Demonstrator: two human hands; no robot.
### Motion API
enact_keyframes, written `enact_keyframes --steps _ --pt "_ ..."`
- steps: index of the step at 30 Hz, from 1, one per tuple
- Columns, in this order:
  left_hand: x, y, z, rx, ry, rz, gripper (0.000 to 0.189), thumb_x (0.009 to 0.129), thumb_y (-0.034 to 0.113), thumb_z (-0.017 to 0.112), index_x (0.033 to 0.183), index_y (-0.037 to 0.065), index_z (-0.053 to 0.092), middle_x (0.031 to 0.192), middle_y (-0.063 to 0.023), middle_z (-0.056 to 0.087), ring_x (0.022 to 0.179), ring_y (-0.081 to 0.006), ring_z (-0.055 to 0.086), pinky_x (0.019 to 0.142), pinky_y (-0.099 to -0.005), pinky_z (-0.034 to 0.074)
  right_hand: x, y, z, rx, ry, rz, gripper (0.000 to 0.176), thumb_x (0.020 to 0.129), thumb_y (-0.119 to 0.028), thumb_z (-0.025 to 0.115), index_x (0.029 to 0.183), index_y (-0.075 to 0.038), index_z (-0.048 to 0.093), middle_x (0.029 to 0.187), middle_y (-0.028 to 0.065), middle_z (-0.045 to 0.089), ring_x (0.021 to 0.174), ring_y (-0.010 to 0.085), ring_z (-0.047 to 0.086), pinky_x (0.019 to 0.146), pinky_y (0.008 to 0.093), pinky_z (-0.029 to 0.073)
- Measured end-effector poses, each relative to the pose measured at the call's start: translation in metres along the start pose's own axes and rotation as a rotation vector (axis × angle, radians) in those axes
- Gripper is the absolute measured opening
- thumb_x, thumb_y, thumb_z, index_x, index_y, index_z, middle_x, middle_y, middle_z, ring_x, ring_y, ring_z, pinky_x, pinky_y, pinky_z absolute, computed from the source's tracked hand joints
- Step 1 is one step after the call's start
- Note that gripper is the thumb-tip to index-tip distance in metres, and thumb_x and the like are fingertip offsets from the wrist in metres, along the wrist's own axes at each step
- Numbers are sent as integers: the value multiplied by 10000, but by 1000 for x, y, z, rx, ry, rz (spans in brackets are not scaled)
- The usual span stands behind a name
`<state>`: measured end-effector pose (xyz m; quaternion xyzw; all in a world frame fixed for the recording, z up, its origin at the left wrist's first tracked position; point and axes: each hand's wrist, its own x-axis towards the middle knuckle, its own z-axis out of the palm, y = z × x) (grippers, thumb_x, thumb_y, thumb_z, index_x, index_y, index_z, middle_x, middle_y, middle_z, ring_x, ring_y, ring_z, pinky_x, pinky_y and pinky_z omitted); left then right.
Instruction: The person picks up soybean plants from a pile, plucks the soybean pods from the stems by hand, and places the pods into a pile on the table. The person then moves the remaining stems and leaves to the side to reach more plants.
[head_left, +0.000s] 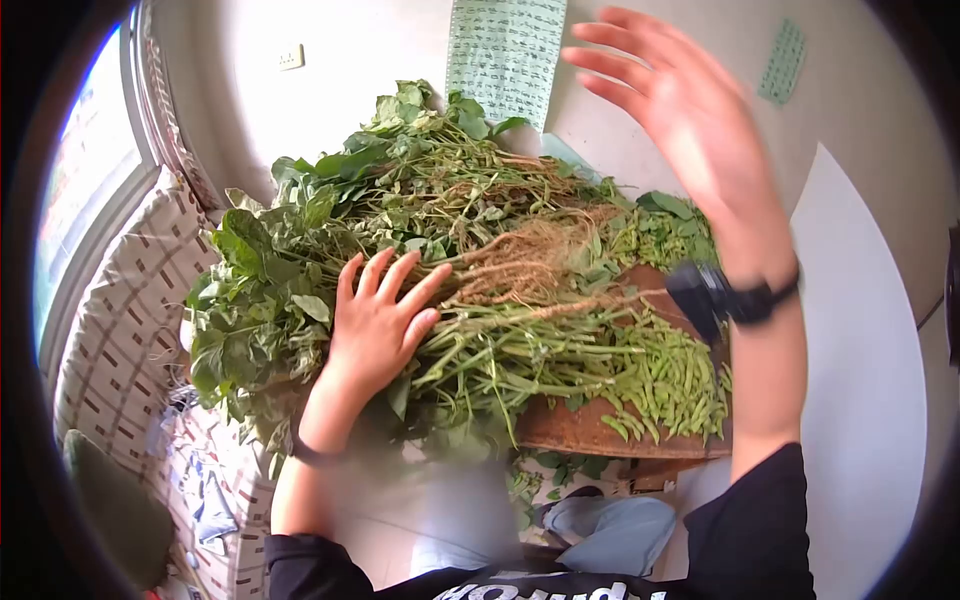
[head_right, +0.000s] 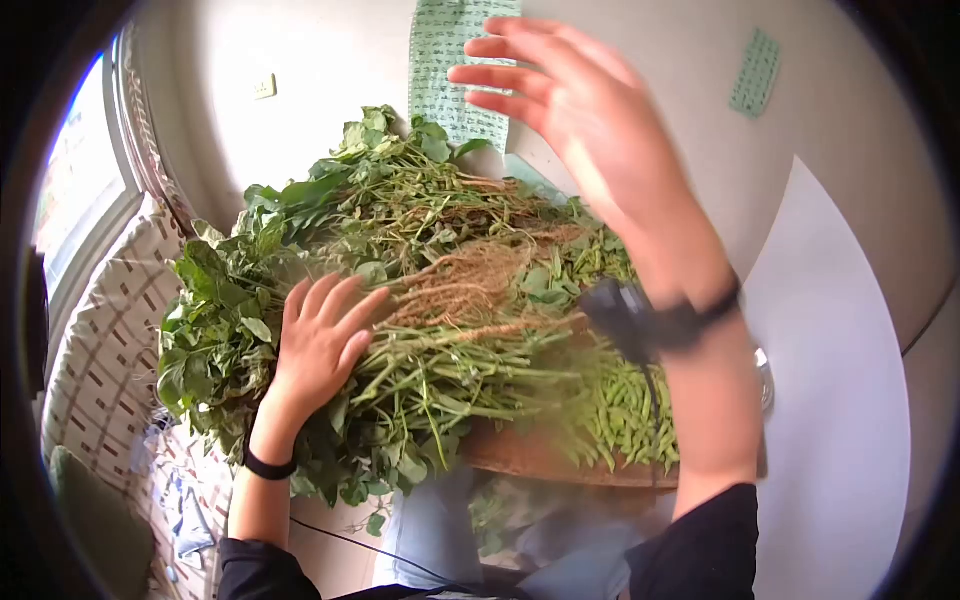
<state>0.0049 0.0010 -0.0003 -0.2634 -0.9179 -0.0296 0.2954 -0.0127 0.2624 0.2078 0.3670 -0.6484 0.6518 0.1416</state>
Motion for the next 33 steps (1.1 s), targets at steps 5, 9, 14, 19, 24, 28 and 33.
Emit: enact_keyframes --steps 5,9,14,19,24,28,33 --pt "-2 -2 5 -82 4 -34 438 925 373 520 1352 277 528 1372 -72 497 1304 -282 397 1124 -494 214 116 220 -57 -701 -186 425 220 865 -271 634 893 -53 655 725 28 638 736 135 614 635 301 491" --pt "-4 -3 8 -139 27 -60 437 895 396 561 1323 304 555 1363 -47 508 1277 -278 413 1109 -499 229 102 367 -125 -1341 -413 399 388 812 -298 666 1041 15 658 1016 233 676 953 369 638 840 439 494" --pt "-5 -7 12 -182 57 -76 444 896 418 552 1325 304 555 1355 -55 516 1261 -284 420 1105 -505 229 93 405 -165 -1352 -479 625 468 861 -392 663 1183 -58 608 1186 196 627 1090 361 592 906 429 469" --pt "-5 -7 11 -198 62 -87 446 893 421 551 1323 302 556 1356 -60 516 1264 -288 418 1108 -508 224 105 362 -133 -1341 -470 606 397 842 -430 678 917 -40 669 896 163 685 852 315 639 773 412 483" --pt "-8 -6 13 -215 98 -98 436 901 407 541 1319 280 558 1347 -63 522 1264 -285 421 1108 -509 226 122 356 -137 -1357 -551 533 413 884 -369 645 693 -3 617 572 91 556 558 209 530 561 388 440" --pt "-9 -4 15 -173 149 -92 421 907 402 551 1312 287 563 1326 -52 536 1251 -281 441 1107 -502 229 145 306 -116 -1540 -316 225 325 936 -290 561 807 8 579 865 216 630 834 378 591 720 478 432" --pt "-8 -4 13 -156 183 -79 422 908 402 549 1314 288 562 1327 -46 535 1261 -278 434 1111 -494 222 181 232 -109 -1422 -53 1 325 962 -268 501 822 12 591 833 181 635 806 350 593 725 431 448"
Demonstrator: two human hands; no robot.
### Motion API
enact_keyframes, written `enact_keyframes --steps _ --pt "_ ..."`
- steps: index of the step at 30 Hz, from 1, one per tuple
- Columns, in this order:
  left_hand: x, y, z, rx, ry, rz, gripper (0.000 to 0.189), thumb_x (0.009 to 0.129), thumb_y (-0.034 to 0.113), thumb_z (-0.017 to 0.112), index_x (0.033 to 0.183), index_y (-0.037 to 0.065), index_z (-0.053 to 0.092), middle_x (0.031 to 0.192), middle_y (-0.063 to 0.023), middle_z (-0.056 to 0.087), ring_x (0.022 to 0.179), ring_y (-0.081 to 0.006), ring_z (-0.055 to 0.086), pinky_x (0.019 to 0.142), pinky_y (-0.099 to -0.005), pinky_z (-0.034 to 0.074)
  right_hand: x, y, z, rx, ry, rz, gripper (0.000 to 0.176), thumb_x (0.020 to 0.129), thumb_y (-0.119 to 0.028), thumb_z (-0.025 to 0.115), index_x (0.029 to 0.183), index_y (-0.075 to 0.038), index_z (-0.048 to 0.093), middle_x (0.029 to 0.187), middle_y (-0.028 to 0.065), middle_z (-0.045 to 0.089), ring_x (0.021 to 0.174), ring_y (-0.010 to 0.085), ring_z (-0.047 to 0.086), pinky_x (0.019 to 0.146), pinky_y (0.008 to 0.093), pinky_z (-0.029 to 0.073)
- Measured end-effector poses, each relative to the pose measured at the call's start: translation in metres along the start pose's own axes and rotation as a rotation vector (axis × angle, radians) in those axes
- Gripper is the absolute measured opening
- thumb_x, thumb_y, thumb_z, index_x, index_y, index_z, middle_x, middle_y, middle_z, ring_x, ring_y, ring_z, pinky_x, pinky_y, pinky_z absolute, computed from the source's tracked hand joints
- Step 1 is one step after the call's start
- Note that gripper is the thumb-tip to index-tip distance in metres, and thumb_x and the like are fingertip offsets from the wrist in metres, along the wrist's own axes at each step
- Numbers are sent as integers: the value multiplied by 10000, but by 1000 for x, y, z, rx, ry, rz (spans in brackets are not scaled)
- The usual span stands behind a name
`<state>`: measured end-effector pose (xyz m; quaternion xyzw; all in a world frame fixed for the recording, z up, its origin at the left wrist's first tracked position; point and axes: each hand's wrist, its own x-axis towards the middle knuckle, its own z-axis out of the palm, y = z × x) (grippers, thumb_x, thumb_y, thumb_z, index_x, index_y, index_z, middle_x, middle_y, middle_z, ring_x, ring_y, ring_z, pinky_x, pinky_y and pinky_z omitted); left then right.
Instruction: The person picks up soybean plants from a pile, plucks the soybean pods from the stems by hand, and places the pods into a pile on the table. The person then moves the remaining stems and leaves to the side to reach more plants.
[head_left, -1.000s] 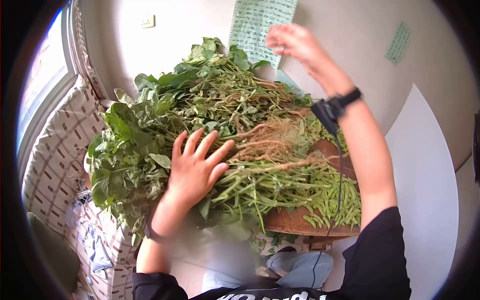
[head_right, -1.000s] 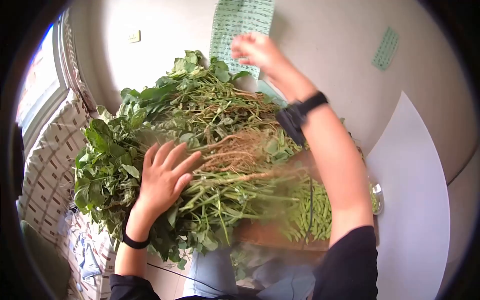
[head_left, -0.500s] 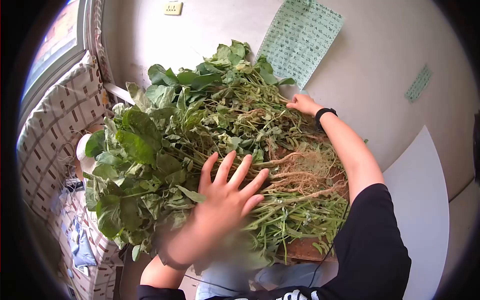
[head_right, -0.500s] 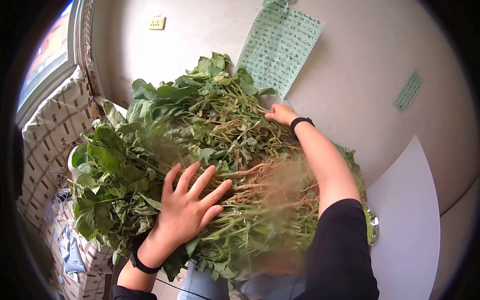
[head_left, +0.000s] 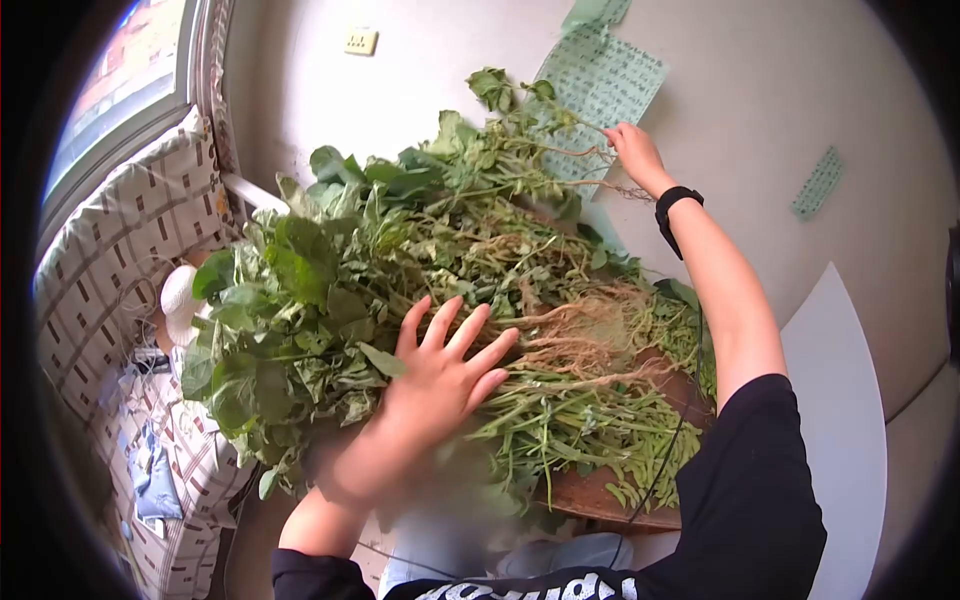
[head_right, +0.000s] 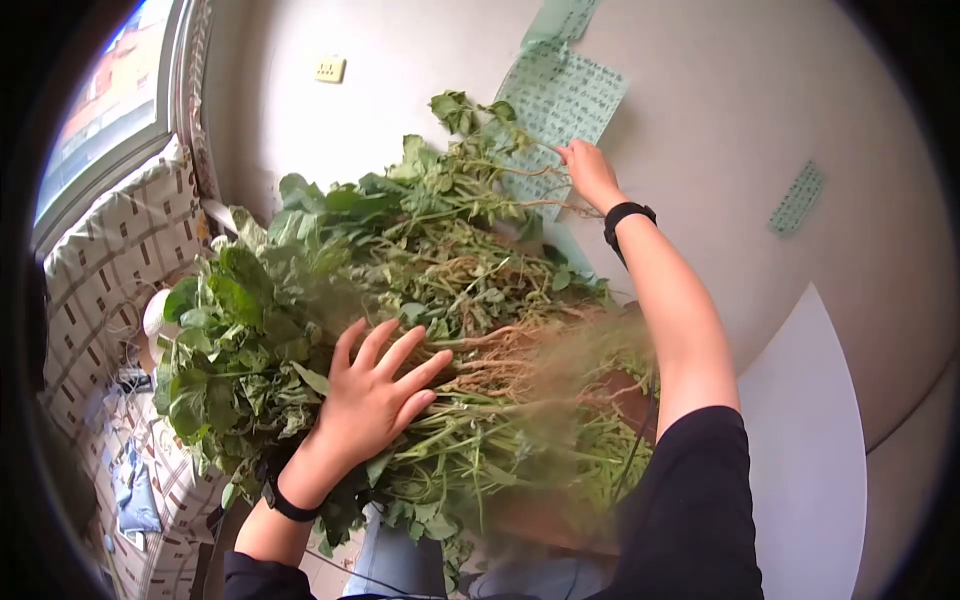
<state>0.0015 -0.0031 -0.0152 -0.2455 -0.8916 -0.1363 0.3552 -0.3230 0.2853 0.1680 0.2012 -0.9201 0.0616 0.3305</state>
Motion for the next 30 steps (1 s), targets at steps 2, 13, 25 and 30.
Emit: enact_keyframes --steps 2,13,25,30 --pt "0 2 -2 7 -21 -13 421 910 400 547 1316 286 562 1324 -47 538 1261 -276 431 1110 -493 220 6 -4 -21 128 -18 -86 364 964 -327 496 856 -2 618 879 167 664 826 352 606 717 431 466" --pt "1 10 -8 38 -10 -19 378 917 361 552 1286 285 584 1307 -45 546 1265 -276 425 1119 -494 213 20 -2 -56 538 192 121 372 978 -334 497 873 0 623 792 81 662 671 171 600 642 324 475" --pt "5 23 -22 -3 31 -20 454 899 237 592 1346 193 527 1389 -95 484 1335 -272 396 1146 -480 227 -66 -37 -242 235 349 -283 250 938 -267 595 877 -27 632 805 41 619 756 164 547 721 293 453" --pt "4 70 -112 -374 430 20 264 883 95 571 1138 48 622 1060 -138 604 1043 -310 564 933 -421 442 -181 -72 -360 -129 331 -440 232 926 -272 612 911 -41 625 901 36 607 891 193 536 781 319 459"
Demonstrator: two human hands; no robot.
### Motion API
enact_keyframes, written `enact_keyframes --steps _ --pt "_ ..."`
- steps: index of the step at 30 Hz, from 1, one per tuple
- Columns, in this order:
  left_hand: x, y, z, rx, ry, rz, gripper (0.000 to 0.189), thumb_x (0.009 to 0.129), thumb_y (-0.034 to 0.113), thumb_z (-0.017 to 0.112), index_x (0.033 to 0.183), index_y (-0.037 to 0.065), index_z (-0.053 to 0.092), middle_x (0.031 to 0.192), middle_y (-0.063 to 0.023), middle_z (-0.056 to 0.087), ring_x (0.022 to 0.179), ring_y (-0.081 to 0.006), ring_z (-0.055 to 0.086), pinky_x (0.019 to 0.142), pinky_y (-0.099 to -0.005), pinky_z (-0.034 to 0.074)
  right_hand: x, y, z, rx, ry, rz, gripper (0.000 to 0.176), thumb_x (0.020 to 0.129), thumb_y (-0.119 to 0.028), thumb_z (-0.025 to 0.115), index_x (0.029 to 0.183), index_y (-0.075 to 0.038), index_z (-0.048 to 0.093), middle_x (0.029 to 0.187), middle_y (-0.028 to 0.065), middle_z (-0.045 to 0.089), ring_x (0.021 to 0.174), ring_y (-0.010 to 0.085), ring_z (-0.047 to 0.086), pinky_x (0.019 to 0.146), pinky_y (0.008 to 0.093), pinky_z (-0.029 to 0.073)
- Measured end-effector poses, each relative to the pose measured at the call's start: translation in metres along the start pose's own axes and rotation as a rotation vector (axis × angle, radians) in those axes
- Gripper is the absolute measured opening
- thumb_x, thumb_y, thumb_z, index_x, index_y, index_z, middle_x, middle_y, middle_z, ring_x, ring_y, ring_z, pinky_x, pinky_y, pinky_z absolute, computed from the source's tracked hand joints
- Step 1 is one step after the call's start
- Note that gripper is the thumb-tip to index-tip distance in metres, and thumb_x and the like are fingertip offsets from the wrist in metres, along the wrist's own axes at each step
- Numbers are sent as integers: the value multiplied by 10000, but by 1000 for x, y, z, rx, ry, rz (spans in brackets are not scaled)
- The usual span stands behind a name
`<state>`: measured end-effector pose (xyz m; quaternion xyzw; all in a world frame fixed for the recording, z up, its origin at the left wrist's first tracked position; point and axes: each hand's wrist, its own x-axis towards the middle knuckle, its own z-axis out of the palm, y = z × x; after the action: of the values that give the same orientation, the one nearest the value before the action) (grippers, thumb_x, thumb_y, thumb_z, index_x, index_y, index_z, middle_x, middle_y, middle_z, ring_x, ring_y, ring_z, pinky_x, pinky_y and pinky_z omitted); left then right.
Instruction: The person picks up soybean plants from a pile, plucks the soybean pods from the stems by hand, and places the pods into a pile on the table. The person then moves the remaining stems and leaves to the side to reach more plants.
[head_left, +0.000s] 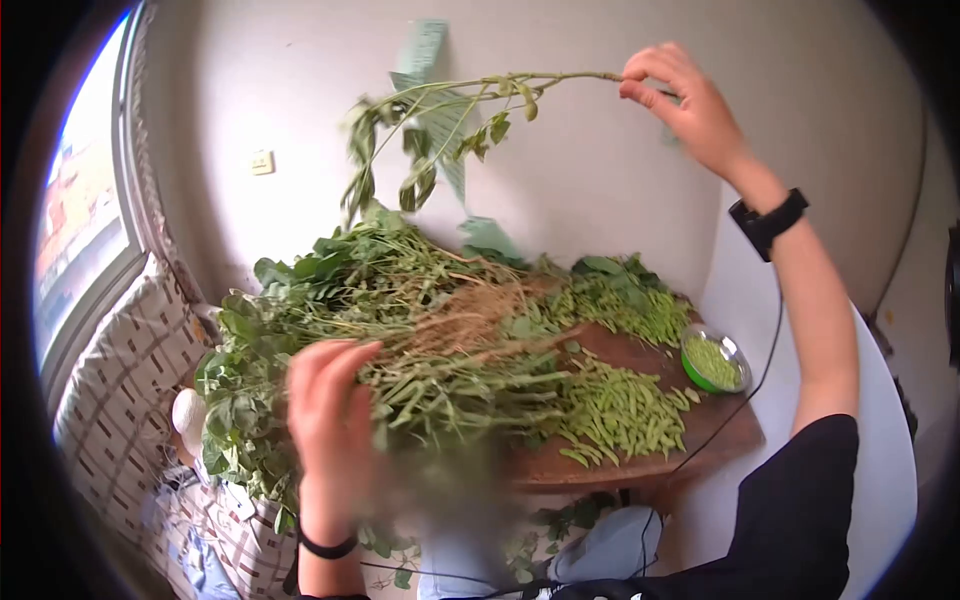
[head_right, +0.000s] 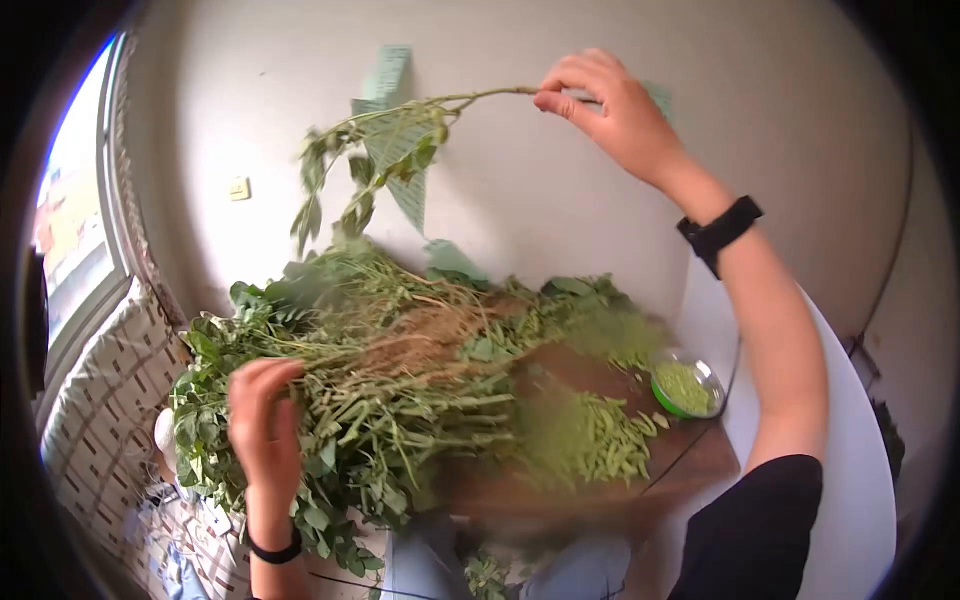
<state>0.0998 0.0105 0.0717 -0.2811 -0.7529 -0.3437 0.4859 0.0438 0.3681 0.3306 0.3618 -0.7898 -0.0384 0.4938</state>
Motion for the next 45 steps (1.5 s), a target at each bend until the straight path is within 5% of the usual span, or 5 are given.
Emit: enact_keyframes --steps 8,17,20,24,45 --pt "57 137 -38 -202 191 247 297 967 172 421 1058 -46 602 1040 -161 629 1020 -267 585 867 -390 466 -92 -73 -172 -35 -102 -58 130 844 -205 685 826 -83 645 916 38 624 904 194 549 802 326 434" --pt "10 243 75 -1207 -998 -262 420 1037 279 307 1132 -64 529 928 -205 679 904 -247 672 893 -355 506 -205 -122 -141 -136 71 -395 153 835 -256 693 897 -116 694 997 -7 603 1039 192 522 890 367 383" --pt "-35 230 106 -1366 -784 -579 343 1041 251 392 1061 -26 592 925 -153 705 848 -193 675 817 -296 520 -256 -120 -82 -344 551 -118 123 834 -241 686 895 -134 694 994 -26 629 1049 180 557 953 386 368" --pt "-78 223 115 -1432 -427 -825 320 1028 208 424 1059 -48 612 1050 -190 677 981 -221 665 902 -345 529 -323 -249 -64 396 218 664 322 871 -201 680 1111 -15 573 1075 96 602 963 251 563 838 325 447" --pt "-118 86 96 -1106 193 -758 418 1051 363 320 754 71 361 760 -113 524 867 -303 626 947 -518 497 -339 -351 -38 363 -15 649 207 705 -107 722 894 -69 646 868 37 580 762 217 536 698 386 457"
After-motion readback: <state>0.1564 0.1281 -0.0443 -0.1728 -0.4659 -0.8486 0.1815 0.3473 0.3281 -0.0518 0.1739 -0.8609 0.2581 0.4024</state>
